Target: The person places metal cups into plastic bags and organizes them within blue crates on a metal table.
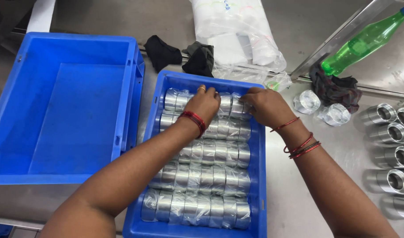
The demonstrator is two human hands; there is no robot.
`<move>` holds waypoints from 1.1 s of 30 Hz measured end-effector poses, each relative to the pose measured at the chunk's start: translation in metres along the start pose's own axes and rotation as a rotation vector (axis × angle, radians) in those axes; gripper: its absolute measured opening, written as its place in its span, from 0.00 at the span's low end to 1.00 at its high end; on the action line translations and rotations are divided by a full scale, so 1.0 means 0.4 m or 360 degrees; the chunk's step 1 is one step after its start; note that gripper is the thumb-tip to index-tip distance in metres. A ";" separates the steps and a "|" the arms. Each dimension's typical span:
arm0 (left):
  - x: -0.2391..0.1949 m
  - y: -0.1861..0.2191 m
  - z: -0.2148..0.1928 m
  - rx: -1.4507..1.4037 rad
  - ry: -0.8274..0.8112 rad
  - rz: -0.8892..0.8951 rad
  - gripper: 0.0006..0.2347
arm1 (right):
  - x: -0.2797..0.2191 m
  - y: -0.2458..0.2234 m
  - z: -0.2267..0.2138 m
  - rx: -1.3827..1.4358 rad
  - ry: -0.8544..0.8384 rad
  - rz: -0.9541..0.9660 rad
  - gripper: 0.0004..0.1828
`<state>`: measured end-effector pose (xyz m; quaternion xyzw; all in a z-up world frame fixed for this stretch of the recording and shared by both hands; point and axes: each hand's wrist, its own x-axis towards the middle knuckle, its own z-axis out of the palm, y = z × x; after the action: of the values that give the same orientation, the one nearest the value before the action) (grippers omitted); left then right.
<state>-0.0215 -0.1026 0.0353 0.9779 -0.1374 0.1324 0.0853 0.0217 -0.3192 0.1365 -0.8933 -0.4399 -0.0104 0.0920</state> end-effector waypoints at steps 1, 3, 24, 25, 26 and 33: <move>0.001 -0.002 -0.042 0.0002 0.0001 0.0000 0.12 | -0.002 -0.001 0.005 0.0000 0.0002 -0.0001 0.19; -0.007 -0.004 -0.124 -0.0092 -0.0037 0.0028 0.23 | -0.010 -0.008 0.018 -0.0059 0.0080 0.0009 0.15; -0.023 0.062 -0.119 -0.0502 -0.0025 -0.0337 0.20 | -0.023 -0.006 0.019 0.0019 0.0291 -0.0055 0.15; -0.023 0.060 -0.125 -0.0494 -0.0024 -0.0338 0.20 | -0.022 -0.004 0.021 0.0023 0.0298 -0.0059 0.15; -0.023 0.060 -0.131 -0.0403 0.0021 -0.0255 0.21 | -0.022 -0.001 0.024 0.0035 0.0270 -0.0039 0.14; -0.026 0.026 -0.104 -0.0349 0.0215 -0.0011 0.07 | -0.008 0.020 0.077 -0.0048 0.0237 0.0114 0.09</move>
<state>-0.0441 -0.1012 0.0732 0.9521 -0.1417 0.1817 0.2013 0.0242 -0.3210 0.1047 -0.9064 -0.3995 -0.0802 0.1113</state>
